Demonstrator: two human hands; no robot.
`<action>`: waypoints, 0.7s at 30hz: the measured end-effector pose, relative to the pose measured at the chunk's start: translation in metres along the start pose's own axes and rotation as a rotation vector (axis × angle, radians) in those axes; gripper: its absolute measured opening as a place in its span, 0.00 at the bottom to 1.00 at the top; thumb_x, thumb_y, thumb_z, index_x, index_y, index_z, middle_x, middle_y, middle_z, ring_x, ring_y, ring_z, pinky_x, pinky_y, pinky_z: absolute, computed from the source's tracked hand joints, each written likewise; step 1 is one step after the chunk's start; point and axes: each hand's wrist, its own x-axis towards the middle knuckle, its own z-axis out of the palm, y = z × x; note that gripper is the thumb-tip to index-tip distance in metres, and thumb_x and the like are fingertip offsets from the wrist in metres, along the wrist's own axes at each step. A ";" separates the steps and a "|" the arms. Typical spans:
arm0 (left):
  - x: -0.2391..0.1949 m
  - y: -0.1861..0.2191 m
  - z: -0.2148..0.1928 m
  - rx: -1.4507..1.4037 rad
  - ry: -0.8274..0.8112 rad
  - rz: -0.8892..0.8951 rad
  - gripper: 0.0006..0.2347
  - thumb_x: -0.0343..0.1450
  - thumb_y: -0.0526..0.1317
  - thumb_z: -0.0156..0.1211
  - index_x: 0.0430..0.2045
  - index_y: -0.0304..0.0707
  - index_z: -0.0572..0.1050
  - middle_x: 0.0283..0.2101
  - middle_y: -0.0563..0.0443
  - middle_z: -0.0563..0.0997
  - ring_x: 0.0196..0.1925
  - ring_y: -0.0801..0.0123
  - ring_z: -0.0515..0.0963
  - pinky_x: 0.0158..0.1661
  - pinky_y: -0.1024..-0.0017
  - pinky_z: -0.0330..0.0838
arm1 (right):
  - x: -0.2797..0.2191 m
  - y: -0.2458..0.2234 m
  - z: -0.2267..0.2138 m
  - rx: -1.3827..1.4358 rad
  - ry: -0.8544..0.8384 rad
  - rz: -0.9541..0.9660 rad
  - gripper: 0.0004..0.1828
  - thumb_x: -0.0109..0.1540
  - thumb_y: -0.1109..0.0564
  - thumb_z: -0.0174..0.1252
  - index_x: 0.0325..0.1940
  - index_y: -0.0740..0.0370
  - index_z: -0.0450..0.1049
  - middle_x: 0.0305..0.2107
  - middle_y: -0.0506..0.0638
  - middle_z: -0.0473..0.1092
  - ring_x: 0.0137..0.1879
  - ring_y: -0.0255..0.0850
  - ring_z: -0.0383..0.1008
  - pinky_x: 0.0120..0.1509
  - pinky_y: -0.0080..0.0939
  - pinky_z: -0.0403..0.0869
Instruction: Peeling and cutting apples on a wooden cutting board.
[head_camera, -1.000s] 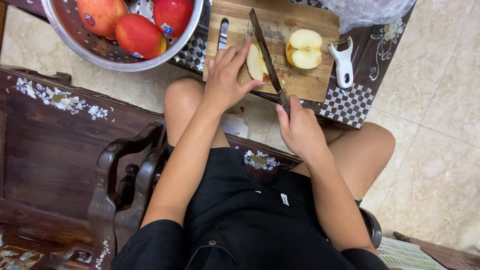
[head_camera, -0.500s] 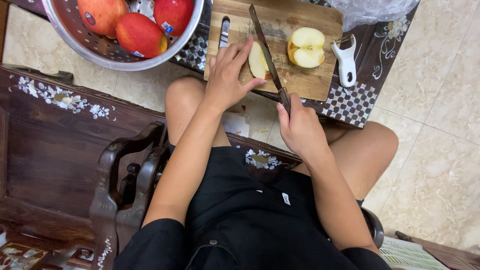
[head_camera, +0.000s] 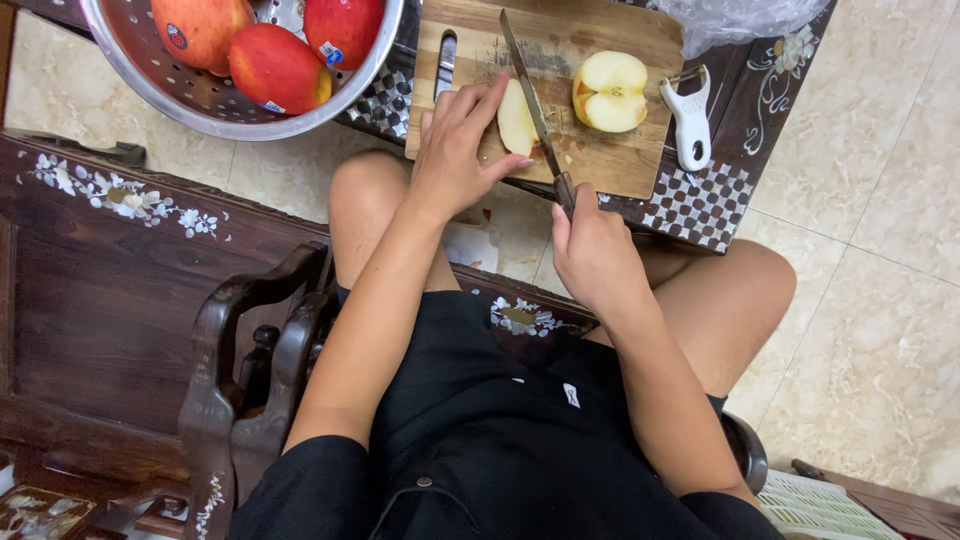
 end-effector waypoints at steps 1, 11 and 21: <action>0.000 0.000 0.000 -0.003 0.003 -0.001 0.43 0.60 0.51 0.79 0.70 0.43 0.62 0.55 0.50 0.74 0.57 0.56 0.71 0.53 0.59 0.63 | 0.001 0.001 0.002 0.005 -0.005 0.002 0.16 0.70 0.52 0.50 0.45 0.71 0.63 0.23 0.73 0.71 0.34 0.73 0.73 0.41 0.69 0.71; 0.000 -0.001 0.000 -0.012 0.031 0.011 0.41 0.59 0.51 0.80 0.68 0.44 0.65 0.55 0.50 0.75 0.58 0.56 0.71 0.54 0.58 0.63 | -0.006 -0.003 0.009 0.047 0.021 0.015 0.15 0.70 0.52 0.50 0.46 0.71 0.62 0.22 0.72 0.71 0.33 0.73 0.73 0.39 0.68 0.71; 0.000 -0.001 -0.003 -0.034 0.015 0.003 0.41 0.59 0.50 0.81 0.68 0.44 0.66 0.55 0.51 0.75 0.57 0.56 0.72 0.54 0.58 0.63 | -0.003 0.001 0.009 0.004 0.022 0.001 0.15 0.70 0.52 0.50 0.46 0.69 0.63 0.22 0.71 0.71 0.32 0.71 0.73 0.39 0.68 0.71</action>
